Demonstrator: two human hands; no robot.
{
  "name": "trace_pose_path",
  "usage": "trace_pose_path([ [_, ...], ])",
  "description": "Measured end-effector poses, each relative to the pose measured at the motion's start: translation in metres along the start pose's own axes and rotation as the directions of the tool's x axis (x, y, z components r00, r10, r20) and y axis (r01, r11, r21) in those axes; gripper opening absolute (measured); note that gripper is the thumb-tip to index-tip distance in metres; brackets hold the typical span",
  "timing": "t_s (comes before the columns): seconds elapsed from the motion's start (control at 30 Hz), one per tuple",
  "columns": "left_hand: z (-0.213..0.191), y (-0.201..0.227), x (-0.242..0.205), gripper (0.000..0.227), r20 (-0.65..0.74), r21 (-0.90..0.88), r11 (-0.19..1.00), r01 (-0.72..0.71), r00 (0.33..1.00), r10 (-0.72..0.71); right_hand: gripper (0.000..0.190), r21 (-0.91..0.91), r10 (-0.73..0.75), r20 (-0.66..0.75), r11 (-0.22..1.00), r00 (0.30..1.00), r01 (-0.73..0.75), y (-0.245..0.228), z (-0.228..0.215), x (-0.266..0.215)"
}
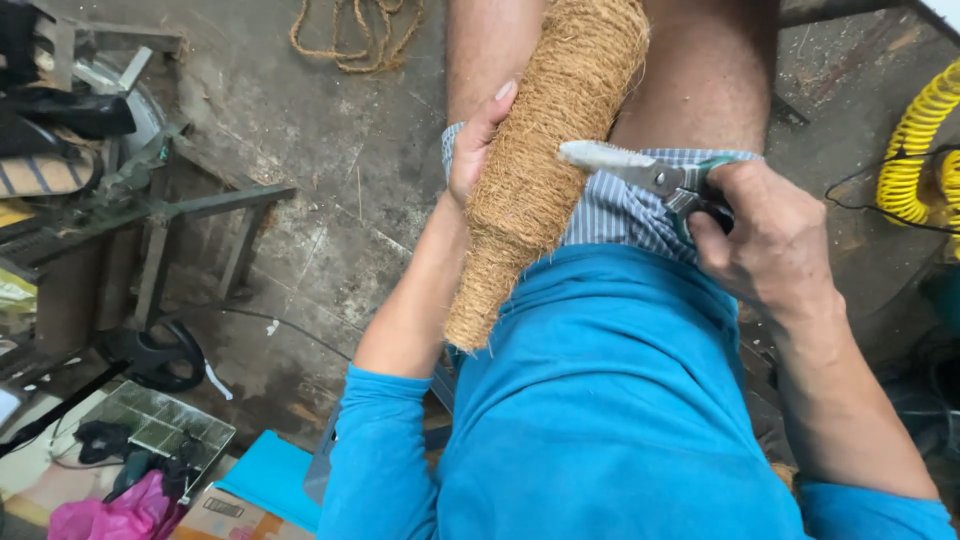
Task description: The person holds a cylindrical object wrapped in rope and uses shears to trim the rope along its length. The person rotates the object to access different sides and continues trimming until the end of the clip.
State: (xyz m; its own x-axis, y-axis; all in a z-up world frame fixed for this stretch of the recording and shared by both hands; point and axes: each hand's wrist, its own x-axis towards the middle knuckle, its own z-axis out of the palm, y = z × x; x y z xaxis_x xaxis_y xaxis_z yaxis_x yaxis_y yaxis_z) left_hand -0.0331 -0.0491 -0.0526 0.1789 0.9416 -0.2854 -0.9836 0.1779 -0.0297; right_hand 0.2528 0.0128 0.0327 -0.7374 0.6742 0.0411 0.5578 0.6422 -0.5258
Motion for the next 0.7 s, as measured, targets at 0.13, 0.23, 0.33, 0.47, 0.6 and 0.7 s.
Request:
trace_pose_path([
  [0.13, 0.003, -0.001, -0.003, 0.038, -0.027, -0.060, 0.997, 0.047, 0.998, -0.048, 0.024, -0.031, -0.028, -0.100, 0.999, 0.995, 0.025, 0.000, 0.005, -0.005],
  [0.23, -0.004, 0.000, -0.003, 0.075, 0.048, -0.155, 0.969, 0.192, 0.981, -0.186, 0.031, 0.145, 0.138, -0.087, 0.982, 0.987, -0.125, 0.003, 0.009, -0.009],
  [0.33, -0.005, 0.002, -0.007, 0.048, -0.066, -0.122, 0.984, 0.130, 0.988, -0.139, 0.045, 0.181, -0.039, -0.081, 0.982, 0.996, 0.053, -0.004, 0.006, -0.004],
  [0.47, 0.006, -0.007, -0.009, 0.055, -0.050, -0.076, 0.991, 0.113, 0.992, -0.117, 0.027, 0.031, 0.058, -0.118, 0.998, 0.991, -0.055, 0.005, 0.014, -0.014],
  [0.6, 0.010, -0.012, -0.011, 0.074, 0.105, -0.143, 0.978, 0.152, 0.985, -0.138, 0.045, 0.059, 0.086, -0.175, 0.995, 0.981, -0.077, 0.006, 0.014, -0.006],
  [0.7, 0.019, -0.014, -0.012, 0.092, 0.108, -0.105, 0.984, 0.141, 0.986, -0.130, 0.045, 0.082, 0.084, -0.167, 0.994, 0.982, -0.071, 0.007, 0.020, -0.002],
])
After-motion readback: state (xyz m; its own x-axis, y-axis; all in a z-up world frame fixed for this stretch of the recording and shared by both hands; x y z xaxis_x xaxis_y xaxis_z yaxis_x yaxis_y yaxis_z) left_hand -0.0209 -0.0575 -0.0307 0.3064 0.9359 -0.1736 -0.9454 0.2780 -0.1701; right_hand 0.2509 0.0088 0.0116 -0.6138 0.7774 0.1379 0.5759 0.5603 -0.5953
